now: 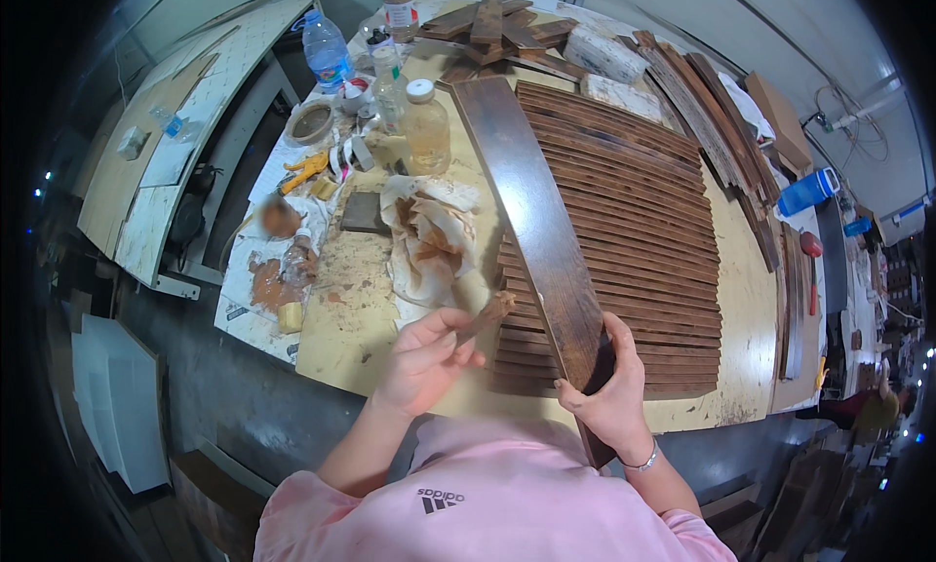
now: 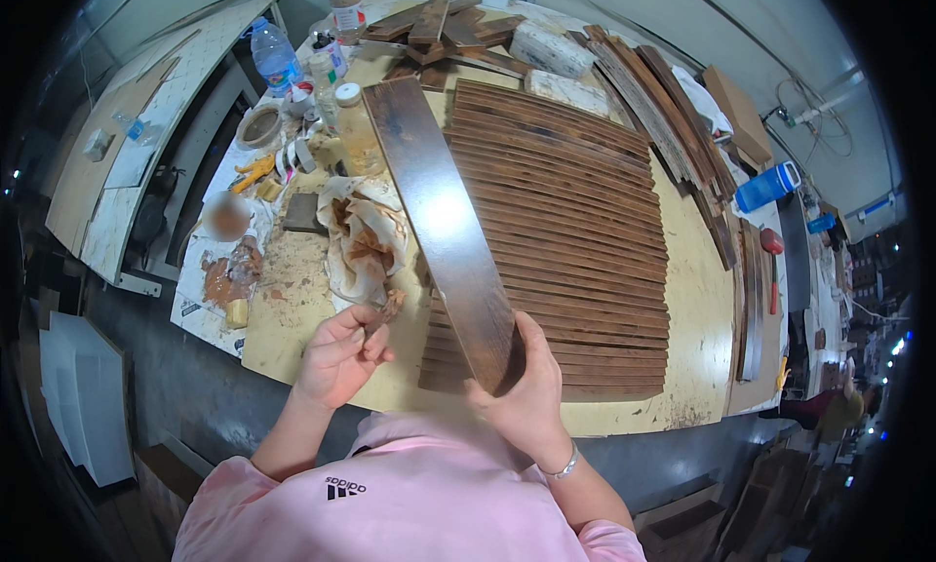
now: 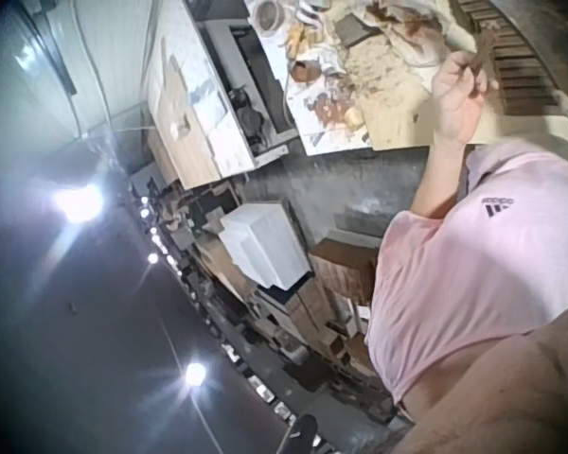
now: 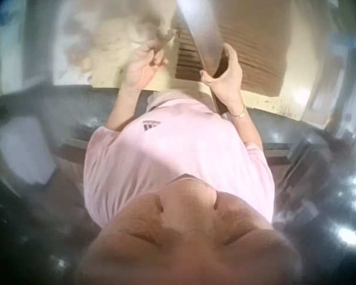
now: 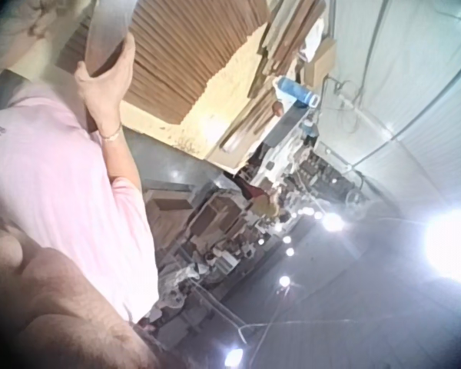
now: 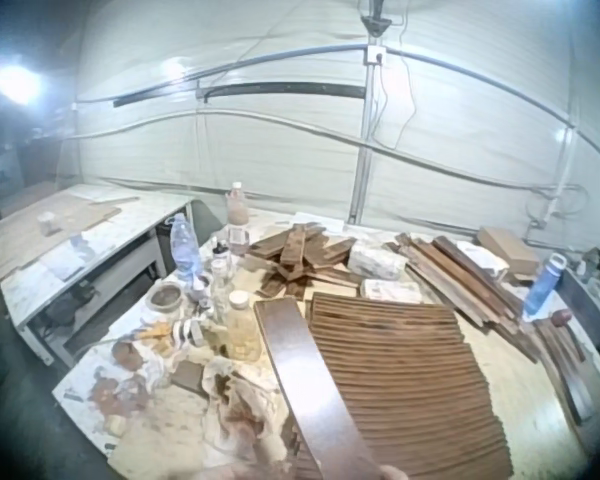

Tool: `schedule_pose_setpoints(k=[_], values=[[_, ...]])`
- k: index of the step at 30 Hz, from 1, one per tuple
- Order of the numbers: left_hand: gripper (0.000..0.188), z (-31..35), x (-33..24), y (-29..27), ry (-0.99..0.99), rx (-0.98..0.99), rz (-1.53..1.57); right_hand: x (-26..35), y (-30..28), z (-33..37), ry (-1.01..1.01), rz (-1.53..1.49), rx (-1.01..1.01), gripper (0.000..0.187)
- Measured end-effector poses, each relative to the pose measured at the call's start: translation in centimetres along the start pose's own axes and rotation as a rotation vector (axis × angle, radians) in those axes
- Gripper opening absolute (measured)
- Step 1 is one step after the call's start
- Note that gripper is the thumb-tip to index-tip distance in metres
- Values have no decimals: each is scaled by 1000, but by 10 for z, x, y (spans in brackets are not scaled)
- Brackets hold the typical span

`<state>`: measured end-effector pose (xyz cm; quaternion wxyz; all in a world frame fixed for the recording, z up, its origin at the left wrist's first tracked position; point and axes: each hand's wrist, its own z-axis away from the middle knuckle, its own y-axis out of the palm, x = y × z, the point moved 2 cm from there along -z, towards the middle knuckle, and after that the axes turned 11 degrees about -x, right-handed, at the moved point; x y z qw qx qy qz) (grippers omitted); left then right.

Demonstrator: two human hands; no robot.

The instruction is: The person wipes a wooden board with a cloth, aligns it with other slats on a table, and then uses a yellow block to rub the surface of the assembled wood panel.

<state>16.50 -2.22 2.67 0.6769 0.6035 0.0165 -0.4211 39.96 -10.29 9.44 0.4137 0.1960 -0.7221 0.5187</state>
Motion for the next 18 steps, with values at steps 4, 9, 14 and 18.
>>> schedule_pose_setpoints(k=[4,9,14,18], values=[[24,5,-9,12,114,-19,-124,-1,-8,4,-70,39,-46,88],[19,7,-19,26,289,-185,-370,1,-17,8,-209,127,-115,87],[16,3,-19,24,408,-171,-541,2,-23,10,-264,182,-148,87],[14,6,-16,27,419,-97,-733,1,-25,12,-268,197,-156,87]])
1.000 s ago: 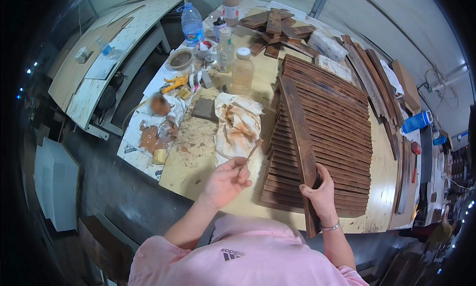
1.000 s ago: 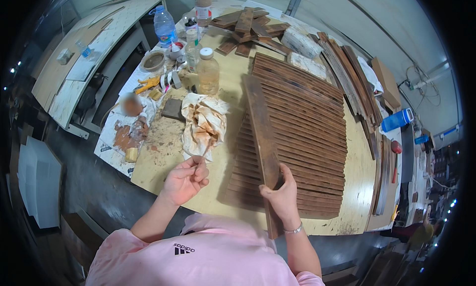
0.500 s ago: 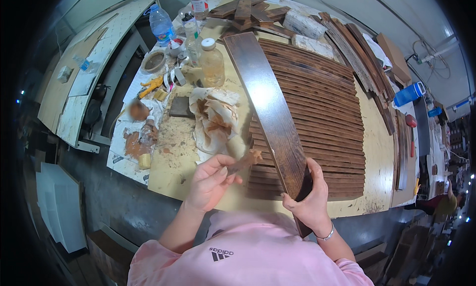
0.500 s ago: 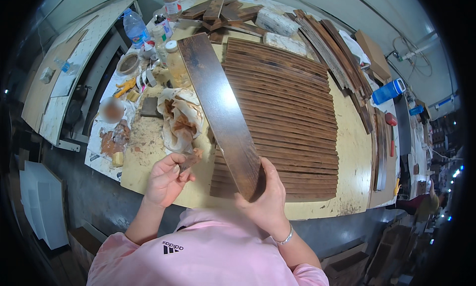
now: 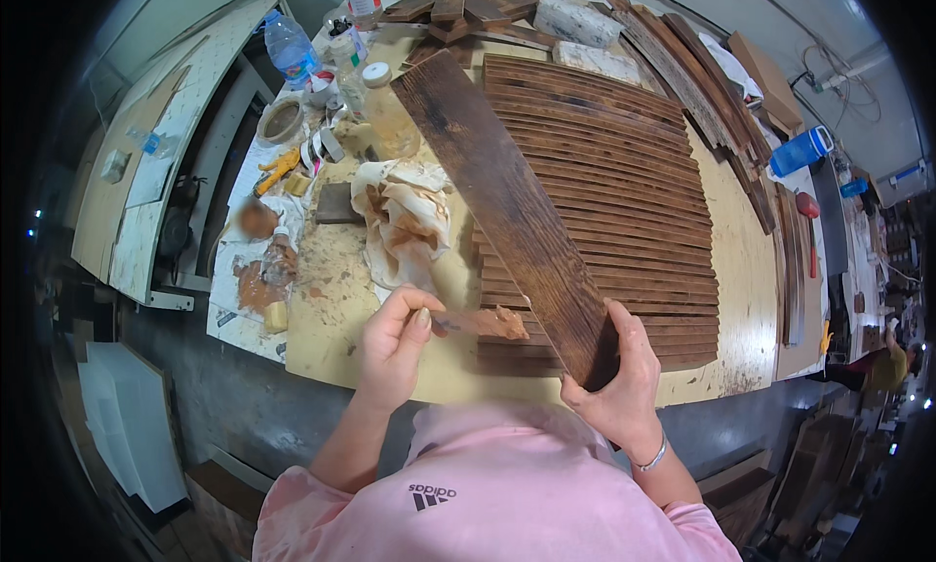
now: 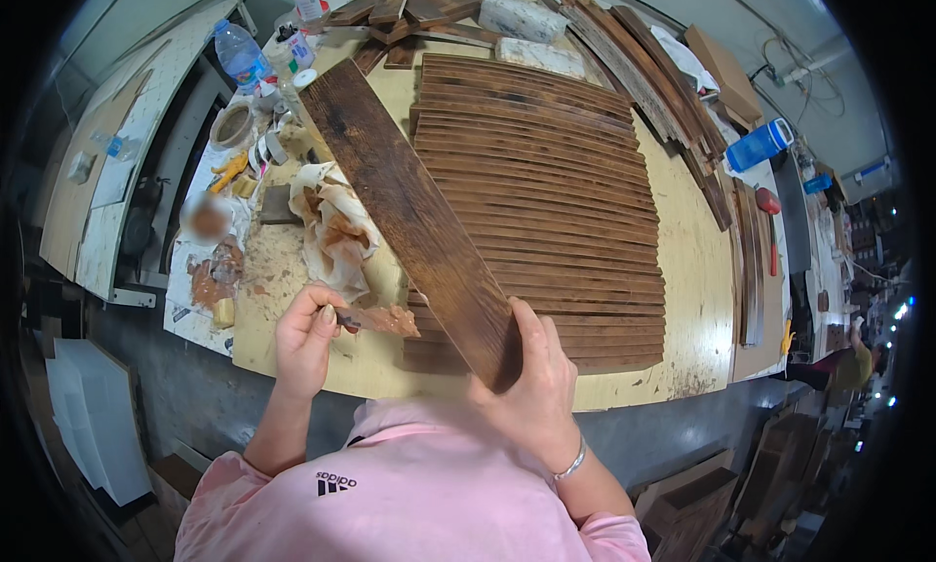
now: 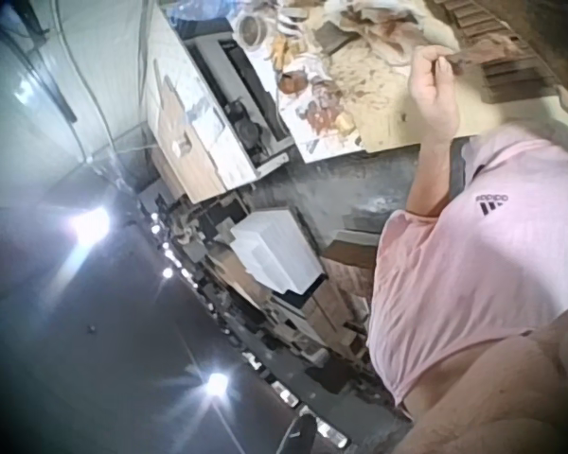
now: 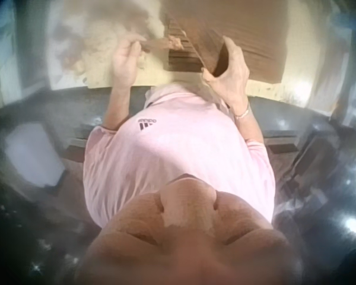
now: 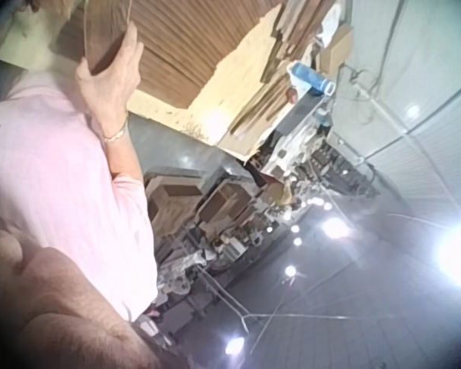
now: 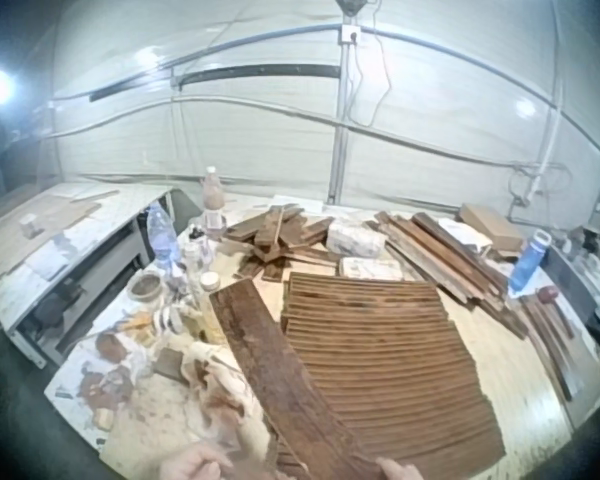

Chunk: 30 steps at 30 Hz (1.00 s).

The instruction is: The person wipes a wooden board with a cloth, aligns it with other slats on a table, and then uses a yellow block to rub the surface of the assembled wood panel.

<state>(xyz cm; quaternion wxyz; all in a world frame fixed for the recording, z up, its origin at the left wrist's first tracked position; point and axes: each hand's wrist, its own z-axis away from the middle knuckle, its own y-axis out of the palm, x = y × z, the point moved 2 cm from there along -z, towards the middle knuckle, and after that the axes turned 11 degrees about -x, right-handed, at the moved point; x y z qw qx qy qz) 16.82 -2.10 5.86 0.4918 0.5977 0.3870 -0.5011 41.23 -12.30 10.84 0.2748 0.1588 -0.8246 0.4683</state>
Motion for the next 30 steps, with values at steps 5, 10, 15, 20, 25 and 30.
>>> schedule_pose_setpoints(k=[5,10,15,20,25,30], values=[[16,0,-3,10,50,-62,-135,0,-5,-1,-29,22,-3,86],[16,0,-2,6,60,-32,-152,-1,-6,2,6,30,15,86],[13,-6,-1,4,128,-73,-176,2,-6,-1,-33,37,14,85],[14,-7,-2,2,113,-75,-216,2,-5,-2,-53,35,4,85],[14,-9,-4,3,104,-64,-189,3,-4,-2,-55,37,8,85],[13,-8,-7,3,74,-44,-195,4,-5,-3,-61,40,8,84]])
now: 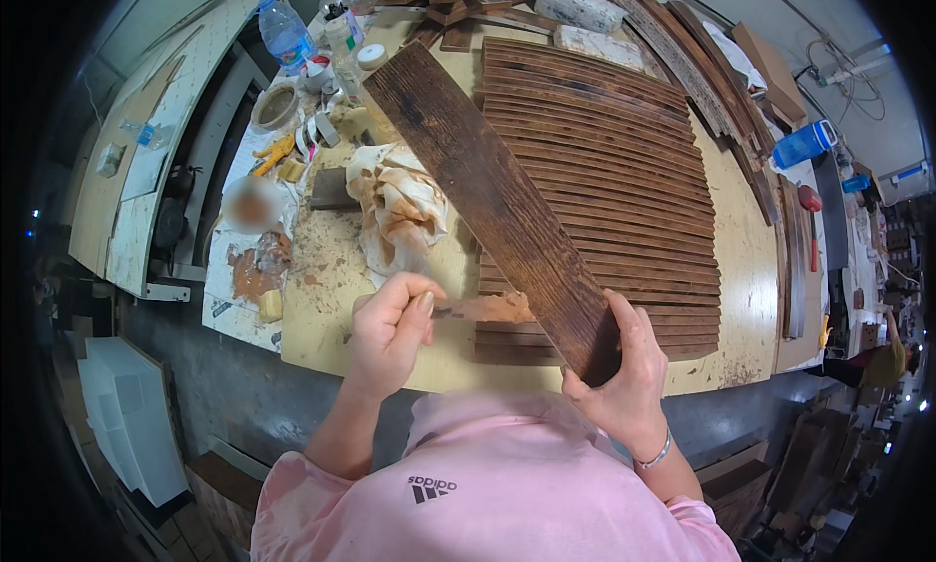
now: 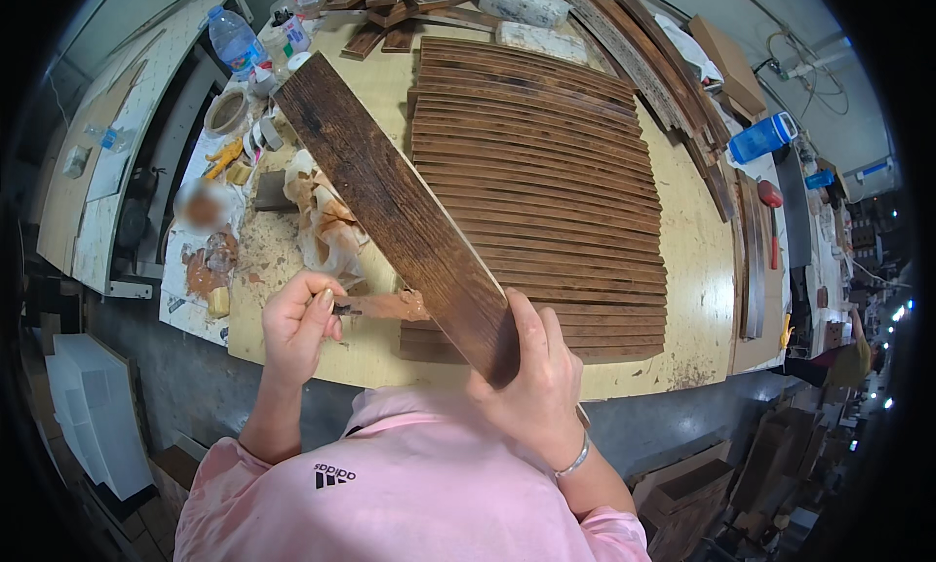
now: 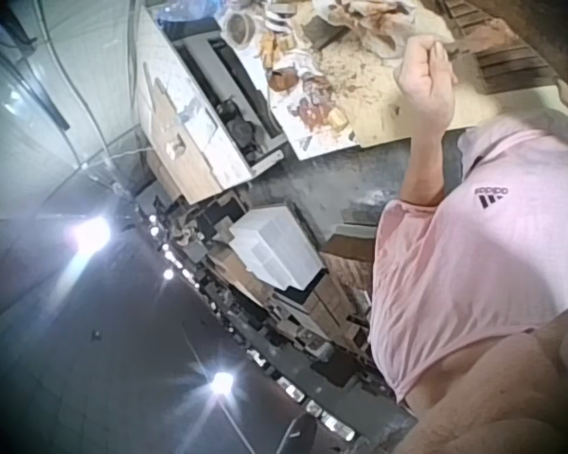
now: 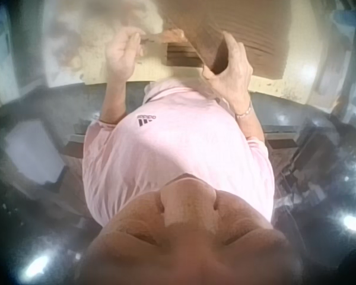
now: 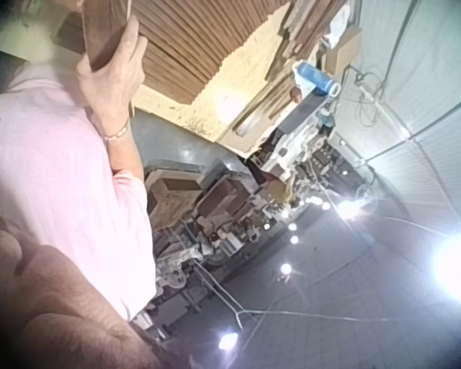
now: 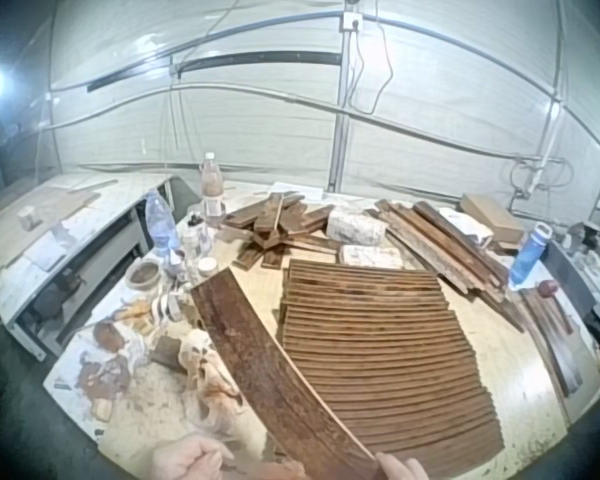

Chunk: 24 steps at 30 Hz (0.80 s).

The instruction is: The person wipes a wooden board with a cloth, aligns it with other slats on a table, and then uses a yellow block to rub the surface of the assembled wood panel.

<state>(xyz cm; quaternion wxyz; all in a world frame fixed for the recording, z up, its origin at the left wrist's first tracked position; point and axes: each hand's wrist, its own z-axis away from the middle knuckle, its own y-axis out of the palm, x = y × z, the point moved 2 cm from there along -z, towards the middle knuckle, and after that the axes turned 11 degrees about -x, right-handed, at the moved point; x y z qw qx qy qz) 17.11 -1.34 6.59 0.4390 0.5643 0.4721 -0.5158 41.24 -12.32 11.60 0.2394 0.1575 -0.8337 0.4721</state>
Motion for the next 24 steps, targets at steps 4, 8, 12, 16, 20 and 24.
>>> schedule_pose_setpoints(k=[4,8,12,16,20,24], values=[[13,0,1,-2,-10,-13,9,0,2,0,2,-4,6,84],[13,1,2,-6,6,-10,-36,1,2,0,11,-9,11,84],[13,6,1,-9,-6,-59,-9,-2,5,5,84,-31,36,88],[13,4,-2,-8,21,-50,-26,-1,5,5,93,-35,45,88],[13,4,-3,-8,17,-86,-29,0,5,5,87,-35,39,88],[14,7,-4,-12,-20,9,-62,0,5,6,89,-40,42,87]])
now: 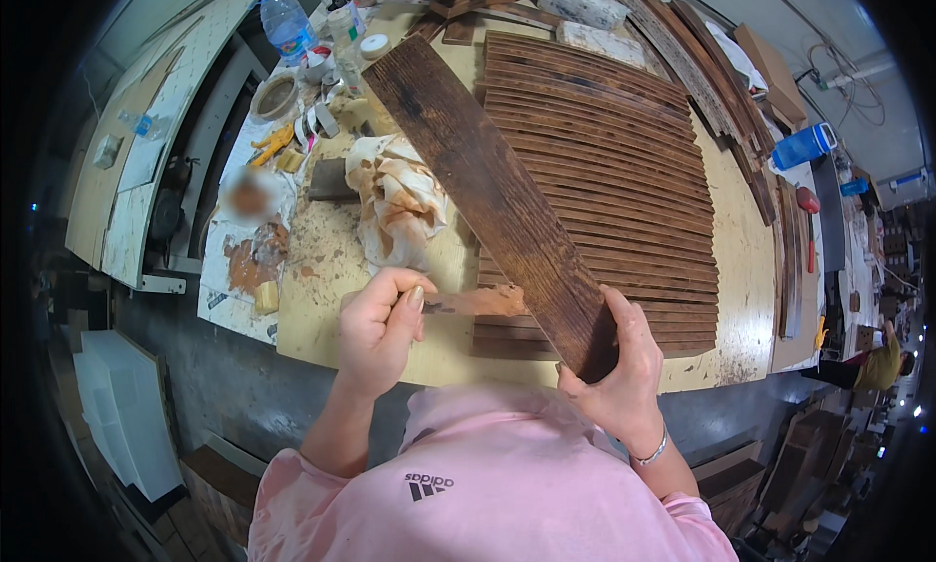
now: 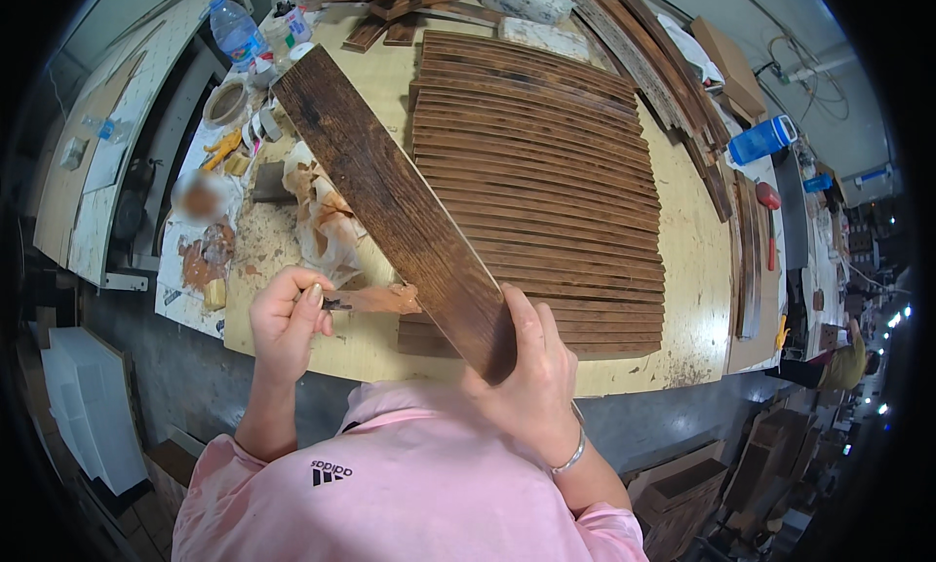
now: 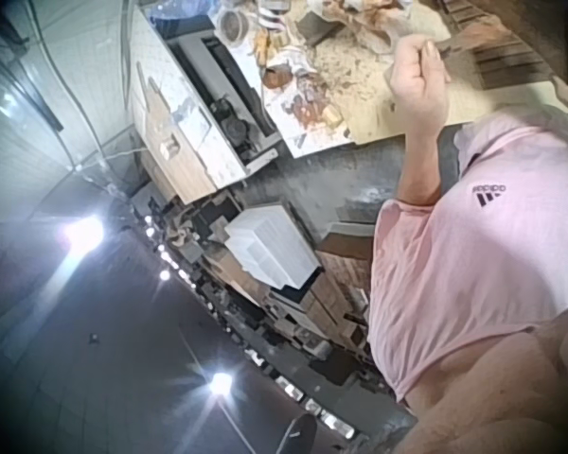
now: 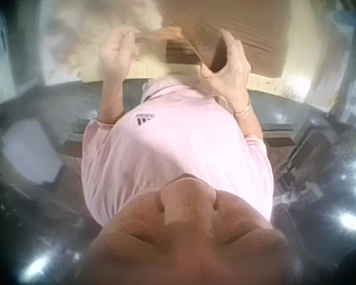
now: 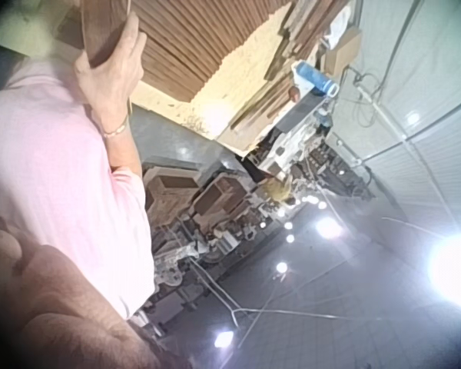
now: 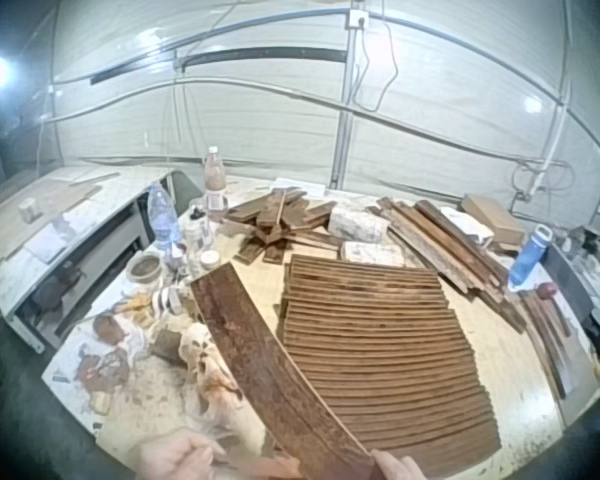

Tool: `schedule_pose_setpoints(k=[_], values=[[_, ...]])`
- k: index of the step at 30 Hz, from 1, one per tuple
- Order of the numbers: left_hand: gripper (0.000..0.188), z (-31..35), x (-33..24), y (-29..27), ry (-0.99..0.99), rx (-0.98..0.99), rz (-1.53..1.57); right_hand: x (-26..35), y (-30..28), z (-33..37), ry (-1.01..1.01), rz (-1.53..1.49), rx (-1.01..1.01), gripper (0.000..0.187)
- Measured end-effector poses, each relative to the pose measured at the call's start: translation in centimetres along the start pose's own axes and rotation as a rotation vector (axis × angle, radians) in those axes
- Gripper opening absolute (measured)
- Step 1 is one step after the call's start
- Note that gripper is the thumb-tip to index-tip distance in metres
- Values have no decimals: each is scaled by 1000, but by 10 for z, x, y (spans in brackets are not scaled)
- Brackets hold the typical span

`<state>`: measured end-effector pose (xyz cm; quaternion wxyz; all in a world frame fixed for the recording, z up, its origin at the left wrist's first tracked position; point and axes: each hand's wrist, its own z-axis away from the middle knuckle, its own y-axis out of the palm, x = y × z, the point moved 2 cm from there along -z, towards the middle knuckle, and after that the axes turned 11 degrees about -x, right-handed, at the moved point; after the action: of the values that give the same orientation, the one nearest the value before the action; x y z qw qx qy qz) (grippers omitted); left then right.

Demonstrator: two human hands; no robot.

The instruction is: The person wipes a wooden board with a cloth, aligns it with other slats on a table, and then uses a yellow block to rub the surface of the assembled wood panel.

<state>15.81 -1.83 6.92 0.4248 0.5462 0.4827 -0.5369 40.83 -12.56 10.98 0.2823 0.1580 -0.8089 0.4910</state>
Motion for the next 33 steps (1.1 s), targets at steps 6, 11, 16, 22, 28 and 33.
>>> schedule_pose_setpoints(k=[6,11,16,22,28,33], values=[[13,1,-1,2,-19,-117,76,1,0,0,19,9,10,87],[13,2,-2,5,-9,-66,49,-1,0,1,19,12,11,87],[14,2,4,1,-27,-68,88,-1,-1,1,49,1,30,88],[14,5,7,-17,-113,-237,247,-4,5,2,140,-71,72,83],[17,-13,42,-100,-30,-688,192,-13,14,7,155,-68,26,83],[18,1,90,-185,-46,-1062,112,-13,23,2,208,-97,82,84]])
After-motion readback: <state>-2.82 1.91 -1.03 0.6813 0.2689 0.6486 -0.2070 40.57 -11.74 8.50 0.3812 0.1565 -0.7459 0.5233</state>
